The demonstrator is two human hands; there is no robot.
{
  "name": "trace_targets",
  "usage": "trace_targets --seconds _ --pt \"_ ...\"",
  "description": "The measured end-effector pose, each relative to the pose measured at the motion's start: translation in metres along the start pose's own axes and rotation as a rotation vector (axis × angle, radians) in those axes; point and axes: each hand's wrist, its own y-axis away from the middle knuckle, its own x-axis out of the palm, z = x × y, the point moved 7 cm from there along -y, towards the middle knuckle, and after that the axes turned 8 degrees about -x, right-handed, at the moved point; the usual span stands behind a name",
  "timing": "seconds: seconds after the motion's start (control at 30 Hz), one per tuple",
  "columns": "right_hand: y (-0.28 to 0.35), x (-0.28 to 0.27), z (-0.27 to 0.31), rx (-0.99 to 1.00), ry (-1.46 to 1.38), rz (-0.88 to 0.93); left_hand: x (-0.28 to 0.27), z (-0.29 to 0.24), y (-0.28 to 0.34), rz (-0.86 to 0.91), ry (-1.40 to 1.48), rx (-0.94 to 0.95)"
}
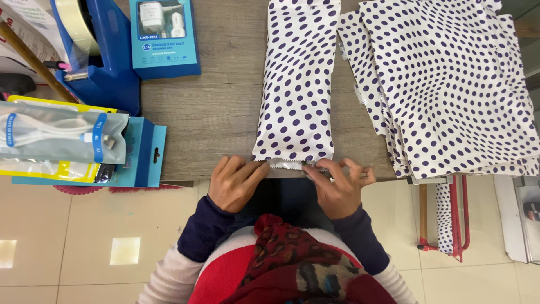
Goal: The person wraps a small blue electronic box in white and blue polka-dot paper, folding the edges and securing them with tape from a blue dispenser on the desk.
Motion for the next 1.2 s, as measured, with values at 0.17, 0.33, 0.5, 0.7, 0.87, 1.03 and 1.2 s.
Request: trace_targets --seconds 0.17,0.33,0.5,0.7,0.87,1.03,1.2 --pt "0.014 0.005 -0.001 -0.006 0.02 0.006 -0.004 -0.004 -0.006 0.01 -0.02 -0.019" --pt "0.011 0.004 0.003 -0.044 0.07 -0.019 -0.002 -0.004 -0.009 0.033 -0.008 -0.041" --pt "-0.007 -0.015 0.02 -0.018 0.138 -0.041 -0.002 -0.008 -0.006 0.023 -0.045 -0.074" --pt "0.033 0.019 0.006 0.063 0.186 -0.04 0.008 -0.004 0.009 -0.034 -0.03 -0.159" --pt "0.012 0.005 -0.002 0.12 0.015 -0.043 0.013 -0.002 0.01 -0.063 0.008 -0.258" --pt "0.016 0.011 -0.013 0.161 -0.093 -0.009 0.015 -0.007 0.007 -0.098 -0.034 -0.299" --pt "0.015 0.016 -0.019 0.19 -0.155 0.054 0.008 -0.012 -0.005 -0.095 -0.065 -0.339"
